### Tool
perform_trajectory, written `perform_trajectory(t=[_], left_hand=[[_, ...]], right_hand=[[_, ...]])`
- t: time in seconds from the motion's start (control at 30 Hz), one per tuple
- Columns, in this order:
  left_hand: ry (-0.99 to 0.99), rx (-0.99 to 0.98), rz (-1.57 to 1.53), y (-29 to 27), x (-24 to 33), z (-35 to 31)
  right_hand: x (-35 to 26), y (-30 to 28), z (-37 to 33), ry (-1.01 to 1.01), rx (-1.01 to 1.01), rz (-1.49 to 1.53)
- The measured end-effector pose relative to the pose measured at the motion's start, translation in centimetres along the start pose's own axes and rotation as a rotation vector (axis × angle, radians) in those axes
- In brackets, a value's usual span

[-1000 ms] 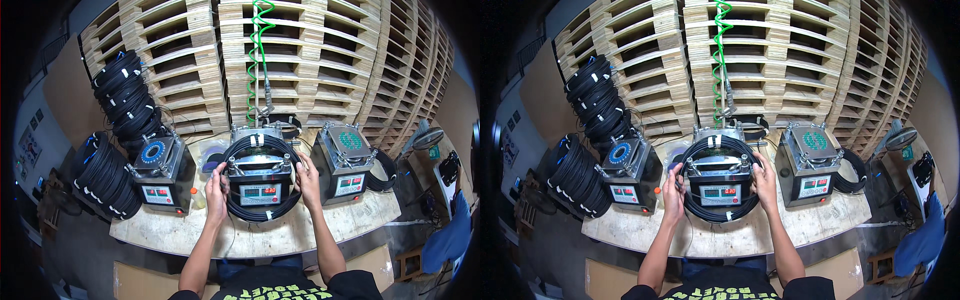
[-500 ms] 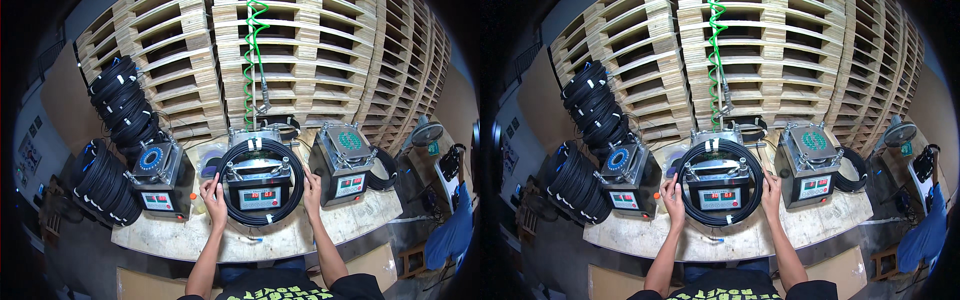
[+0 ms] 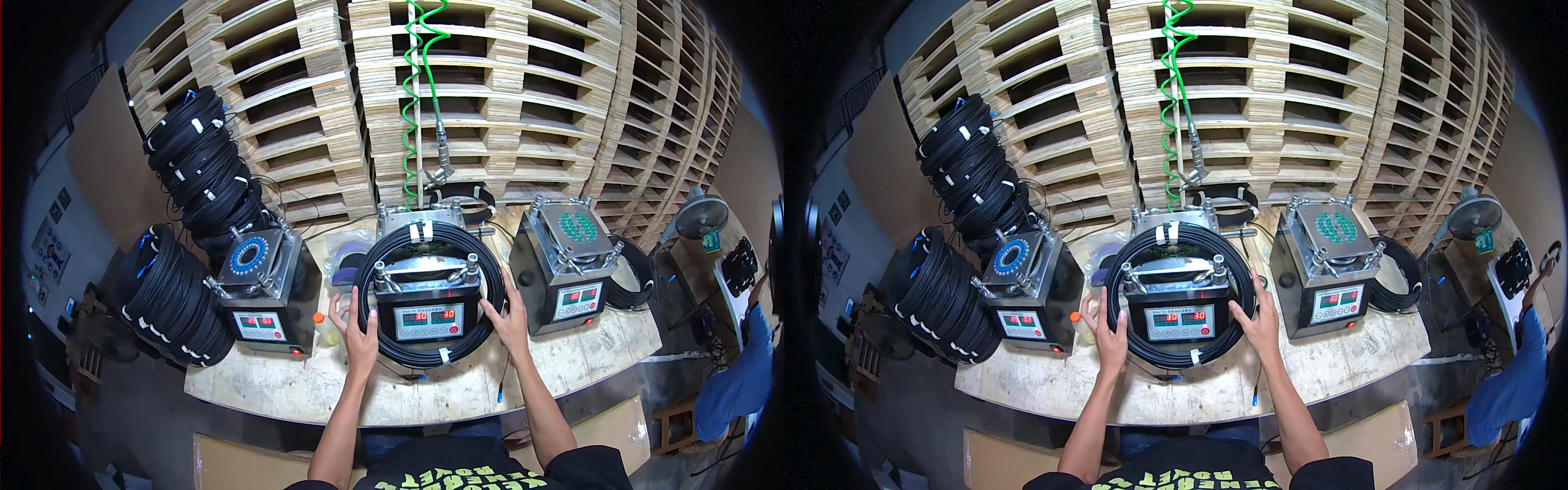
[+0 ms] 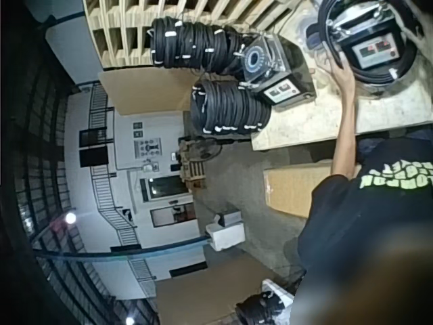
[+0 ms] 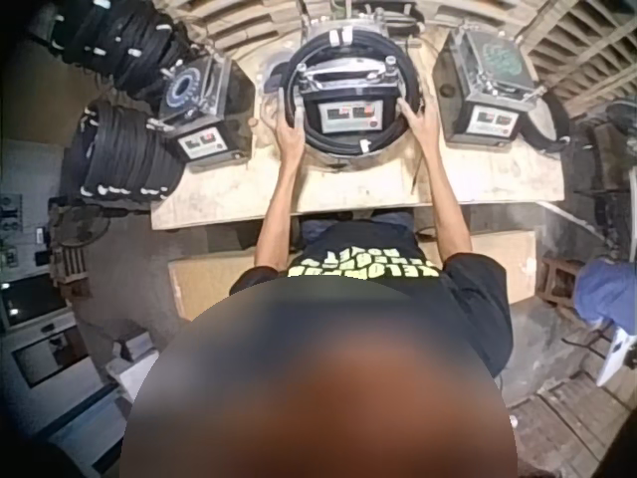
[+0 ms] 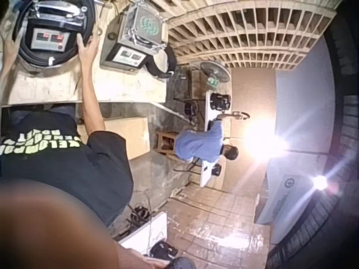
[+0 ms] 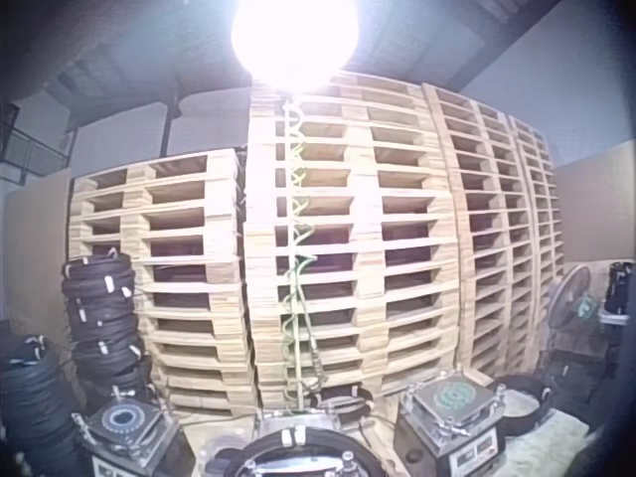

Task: The person is polishing and inspecting heavy black industrial cables using a specialized rotary polishing machine and cleaning equipment.

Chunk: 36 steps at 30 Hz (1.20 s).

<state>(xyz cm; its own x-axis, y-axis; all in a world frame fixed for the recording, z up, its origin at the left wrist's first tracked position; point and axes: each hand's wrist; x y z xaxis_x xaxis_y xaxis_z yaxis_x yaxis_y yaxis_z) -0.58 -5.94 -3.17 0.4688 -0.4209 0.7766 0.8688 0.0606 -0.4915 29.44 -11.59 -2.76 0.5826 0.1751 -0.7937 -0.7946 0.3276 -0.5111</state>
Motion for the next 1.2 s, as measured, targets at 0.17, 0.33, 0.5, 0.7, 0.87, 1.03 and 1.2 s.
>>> perform_trajectory(t=[0.17, 0.33, 0.5, 0.7, 0.87, 1.03, 1.2], left_hand=[[0.039, -0.025, -0.014, -0.1, -1.3, 0.2], [0.054, -0.104, -0.032, -0.2, -1.4, 0.4], [0.102, -0.119, 0.020, -1.0, -0.5, 1.0], [0.263, -0.125, 0.101, -4.0, 2.7, 1.3], [0.183, -0.246, 0.089, -8.5, 6.8, -1.6], [0.138, -0.336, 0.240, -10.2, 7.1, -8.4], [-0.054, -0.546, 0.232, -8.5, 1.8, -15.6]], right_hand=[[-0.3, 0.6, 0.3, -0.027, -0.002, 0.355], [-0.8, 0.5, 0.4, -0.043, -0.003, 0.297], [-1.2, -0.4, 0.5, -0.037, -0.027, 0.245], [-2.4, -1.7, 0.2, -0.126, 0.028, 0.210], [-7.9, -4.7, -4.5, -0.037, -0.006, 0.118], [-7.9, -3.9, -12.6, 0.002, -0.074, 0.010], [-4.7, -1.4, -19.1, 0.241, -0.305, -0.091]])
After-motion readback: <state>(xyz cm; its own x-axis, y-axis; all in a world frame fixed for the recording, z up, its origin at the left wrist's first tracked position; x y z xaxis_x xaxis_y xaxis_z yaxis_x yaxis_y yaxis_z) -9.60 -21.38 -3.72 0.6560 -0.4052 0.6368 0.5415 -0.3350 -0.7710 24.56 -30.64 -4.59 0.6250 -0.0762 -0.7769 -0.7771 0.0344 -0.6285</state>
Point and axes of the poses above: each hand's wrist, its own z-axis towards the middle knuckle, its own y-axis out of the palm, x = y × z, and after that the axes turned 14 degrees about -x, right-handed
